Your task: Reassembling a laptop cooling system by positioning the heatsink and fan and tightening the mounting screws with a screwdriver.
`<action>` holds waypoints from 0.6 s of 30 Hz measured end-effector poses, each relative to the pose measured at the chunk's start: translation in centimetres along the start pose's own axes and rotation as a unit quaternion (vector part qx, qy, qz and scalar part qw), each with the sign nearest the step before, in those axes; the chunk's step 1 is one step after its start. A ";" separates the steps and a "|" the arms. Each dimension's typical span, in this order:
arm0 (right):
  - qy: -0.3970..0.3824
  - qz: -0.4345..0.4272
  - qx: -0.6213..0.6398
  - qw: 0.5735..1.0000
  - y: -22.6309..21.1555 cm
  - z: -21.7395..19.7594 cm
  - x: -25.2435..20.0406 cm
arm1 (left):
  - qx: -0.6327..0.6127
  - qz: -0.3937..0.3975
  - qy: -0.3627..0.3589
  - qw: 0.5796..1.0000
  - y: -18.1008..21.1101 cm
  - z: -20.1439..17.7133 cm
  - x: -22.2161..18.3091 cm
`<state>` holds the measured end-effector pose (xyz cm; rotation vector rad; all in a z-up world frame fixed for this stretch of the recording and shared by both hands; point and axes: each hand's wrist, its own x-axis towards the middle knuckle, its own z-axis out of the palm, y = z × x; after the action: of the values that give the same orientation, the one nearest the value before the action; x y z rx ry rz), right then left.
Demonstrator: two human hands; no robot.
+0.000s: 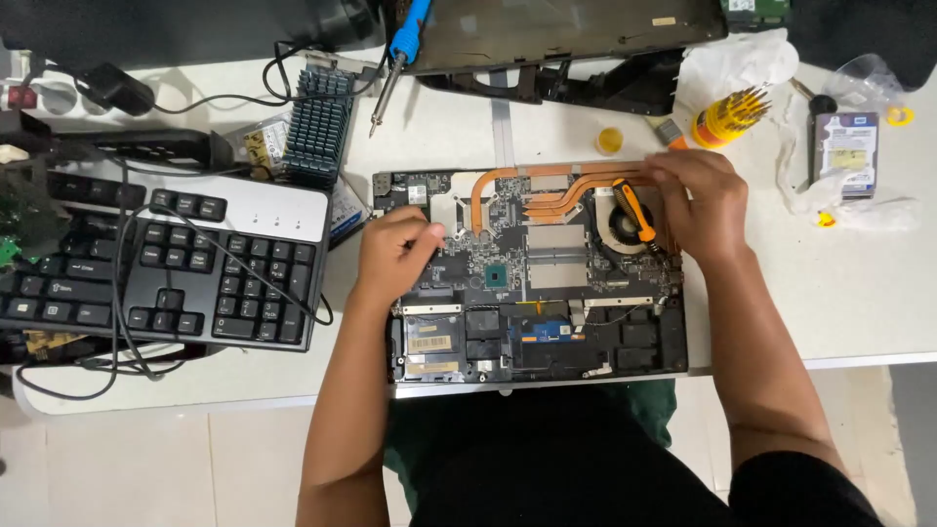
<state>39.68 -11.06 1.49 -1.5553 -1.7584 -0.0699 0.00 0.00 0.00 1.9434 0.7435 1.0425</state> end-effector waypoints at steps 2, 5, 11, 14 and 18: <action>-0.010 -0.010 0.006 1.000 0.1 0.0 0.1 | -0.034 -0.014 0.015 0.999 -0.2 0.0 -0.1; -0.015 -0.017 0.031 0.999 -0.9 0.0 0.5 | -0.073 -0.017 0.053 0.996 -0.7 -0.2 0.0; -0.009 -0.047 0.050 0.998 -1.7 -0.7 0.9 | -0.003 -0.094 0.029 0.995 0.3 -0.9 -0.4; -0.016 -0.060 0.054 0.997 -1.6 -0.6 1.0 | 0.009 -0.091 0.034 0.995 0.5 -0.8 -0.3; -0.034 -0.065 0.061 0.995 -1.8 -0.3 1.3 | 0.003 -0.058 0.037 0.998 1.0 -0.7 0.1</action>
<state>38.34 -10.62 3.24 -1.3702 -1.8798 0.0263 -0.40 -0.14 1.12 1.8526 0.8902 1.0472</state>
